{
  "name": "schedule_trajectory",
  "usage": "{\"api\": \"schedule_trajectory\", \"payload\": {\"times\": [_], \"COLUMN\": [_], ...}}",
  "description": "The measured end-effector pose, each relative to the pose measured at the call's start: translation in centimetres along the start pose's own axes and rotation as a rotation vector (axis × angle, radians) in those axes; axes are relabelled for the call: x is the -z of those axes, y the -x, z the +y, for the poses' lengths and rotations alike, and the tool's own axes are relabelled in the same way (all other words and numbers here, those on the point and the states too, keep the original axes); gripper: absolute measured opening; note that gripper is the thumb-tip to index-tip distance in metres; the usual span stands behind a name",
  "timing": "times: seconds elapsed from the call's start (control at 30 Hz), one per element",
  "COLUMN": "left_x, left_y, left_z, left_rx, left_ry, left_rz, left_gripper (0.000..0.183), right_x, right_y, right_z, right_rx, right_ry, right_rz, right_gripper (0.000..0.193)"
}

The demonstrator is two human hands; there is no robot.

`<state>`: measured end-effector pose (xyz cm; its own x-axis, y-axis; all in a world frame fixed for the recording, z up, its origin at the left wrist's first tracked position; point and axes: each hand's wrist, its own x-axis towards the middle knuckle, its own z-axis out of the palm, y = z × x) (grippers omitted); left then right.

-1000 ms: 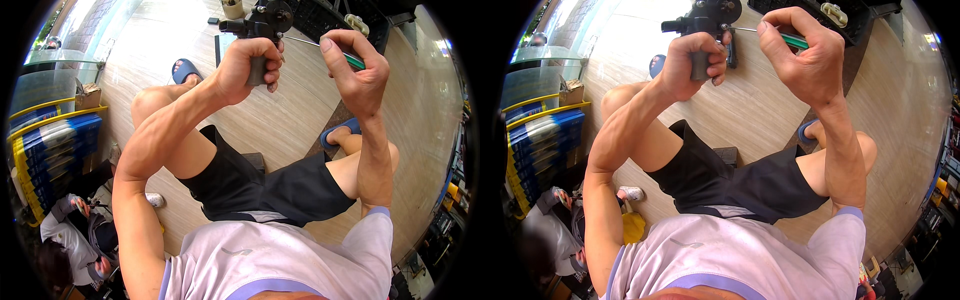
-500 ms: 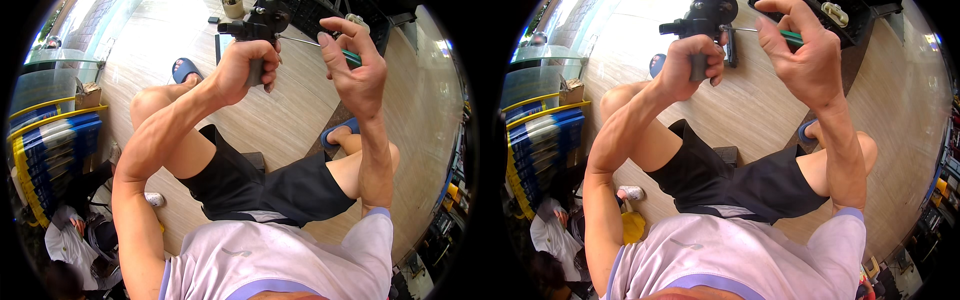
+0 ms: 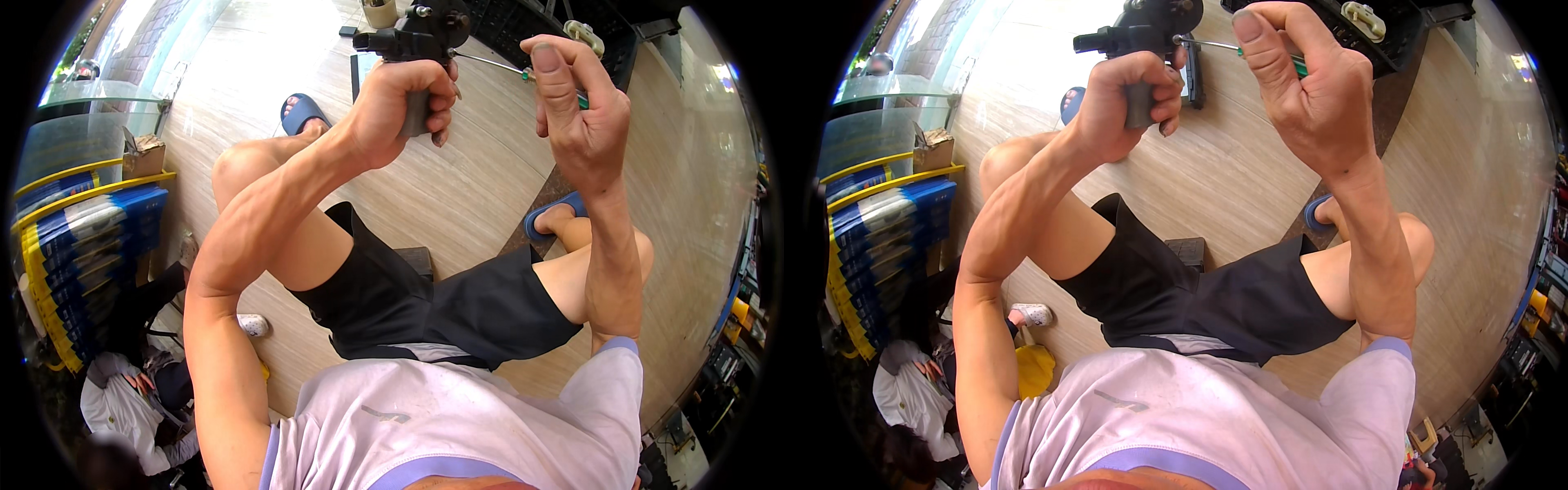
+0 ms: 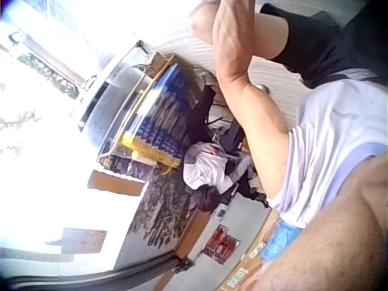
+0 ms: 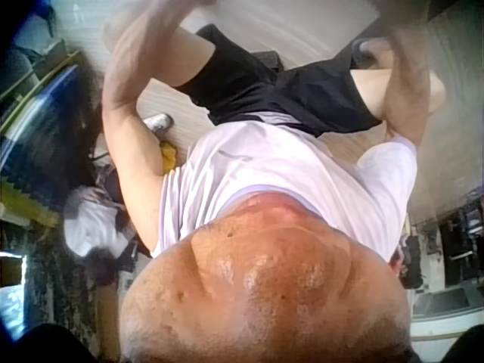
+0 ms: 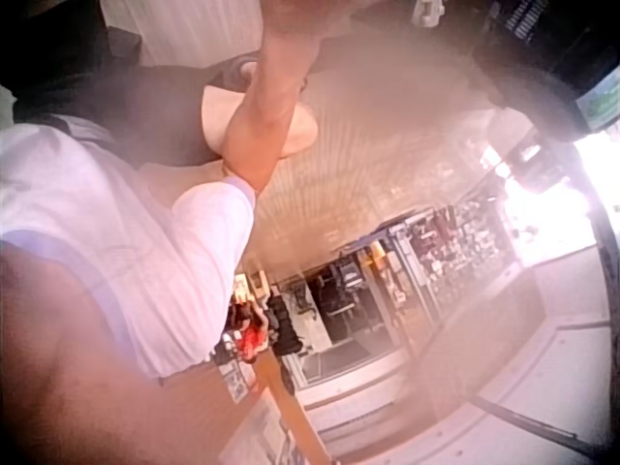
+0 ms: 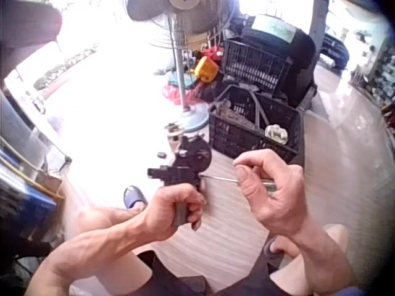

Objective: The person works on a black automotive component using a screwdriver, removing and handling small green pieces and a circular white element.

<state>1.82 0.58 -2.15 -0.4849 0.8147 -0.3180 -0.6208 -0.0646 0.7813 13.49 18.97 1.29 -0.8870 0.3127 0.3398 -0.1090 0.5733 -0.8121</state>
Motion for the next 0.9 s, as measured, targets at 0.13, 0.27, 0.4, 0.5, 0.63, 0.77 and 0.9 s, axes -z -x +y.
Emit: {"api": "schedule_trajectory", "payload": {"times": [0.13,0.27,0.4,0.5,0.63,0.77,0.9], "left_x": [-0.2,-0.2,-0.8,-0.4,-0.6,-0.3,-0.2], "left_y": [0.2,0.1,-0.1,-0.2,-0.2,-0.2,0.0], "left_z": [-0.1,-0.3,-0.4,-0.3,-0.3,-0.2,-0.2], "left_rx": [-0.007,-0.022,-0.011,-0.034,-0.061,-0.069,-0.092], "left_ry": [-0.021,-0.035,-0.085,-0.067,-0.111,-0.106,-0.125], "left_rz": [0.014,0.001,0.041,0.025,0.024,0.020,0.024], "left_gripper": [0.012,0.012,0.029,0.024,0.028,0.028,0.031], "right_x": [-0.7,-0.2,0.0,-0.5,-0.3,-0.5,-1.4], "right_y": [-0.3,-0.1,0.2,-0.5,-0.8,-0.1,-0.7], "right_z": [-0.5,-0.1,0.2,0.4,1.0,0.2,-0.6], "right_rx": [0.258,0.236,0.035,0.373,0.481,0.172,0.475], "right_ry": [0.157,0.102,0.113,0.144,0.257,0.142,0.215], "right_rz": [0.086,0.088,0.072,0.155,0.192,0.143,0.211], "right_gripper": [0.017,0.017,0.017,0.017,0.017,0.018,0.016]}}
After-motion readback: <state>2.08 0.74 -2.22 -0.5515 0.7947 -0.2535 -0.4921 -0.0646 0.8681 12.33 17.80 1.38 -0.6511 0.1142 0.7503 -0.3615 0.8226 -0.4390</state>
